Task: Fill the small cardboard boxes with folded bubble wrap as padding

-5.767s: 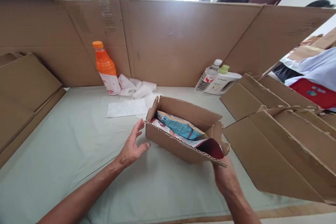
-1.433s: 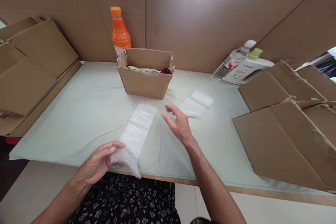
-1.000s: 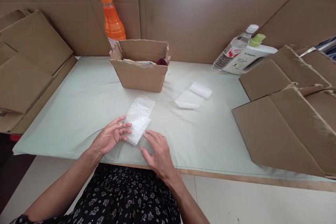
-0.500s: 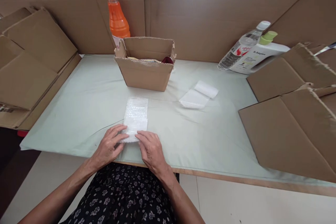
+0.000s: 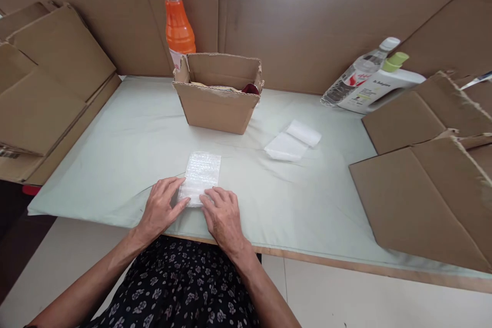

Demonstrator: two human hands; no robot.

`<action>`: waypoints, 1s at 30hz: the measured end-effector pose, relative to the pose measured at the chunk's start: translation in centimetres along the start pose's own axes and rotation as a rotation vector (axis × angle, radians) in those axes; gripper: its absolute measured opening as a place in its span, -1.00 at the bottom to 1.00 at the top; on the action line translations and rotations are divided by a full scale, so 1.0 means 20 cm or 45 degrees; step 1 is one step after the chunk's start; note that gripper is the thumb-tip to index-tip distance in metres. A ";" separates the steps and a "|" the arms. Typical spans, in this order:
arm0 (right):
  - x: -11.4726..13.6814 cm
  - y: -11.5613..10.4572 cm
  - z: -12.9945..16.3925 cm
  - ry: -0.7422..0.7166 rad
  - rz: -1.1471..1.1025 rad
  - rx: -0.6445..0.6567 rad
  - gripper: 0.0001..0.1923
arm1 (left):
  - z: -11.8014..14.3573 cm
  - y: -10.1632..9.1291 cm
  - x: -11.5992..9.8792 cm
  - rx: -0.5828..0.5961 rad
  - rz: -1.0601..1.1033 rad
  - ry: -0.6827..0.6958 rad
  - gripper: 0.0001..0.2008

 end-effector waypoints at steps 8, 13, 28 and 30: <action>0.06 -0.09 0.06 0.138 -0.191 -0.048 -0.72 | 0.05 -0.03 0.00 0.244 0.213 -0.009 -0.65; 0.05 -0.06 0.03 0.048 0.057 0.070 -0.64 | -0.05 0.05 -0.01 0.096 0.210 -0.165 -0.65; -0.02 -0.06 0.02 0.388 -0.586 -0.078 -0.55 | 0.03 0.02 -0.14 0.295 1.696 -0.912 -0.14; -0.03 -0.08 0.01 0.410 -0.707 0.032 -0.52 | 0.02 0.03 -0.15 0.338 1.680 -0.861 -0.19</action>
Point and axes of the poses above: each hand's wrist, its own z-axis away from the middle knuckle, its own y-axis out of the palm, x = y × z, the point moved 2 cm from there along -z, towards the middle knuckle, and after that the axes turned 10 degrees about -z, right-handed, at the moved point
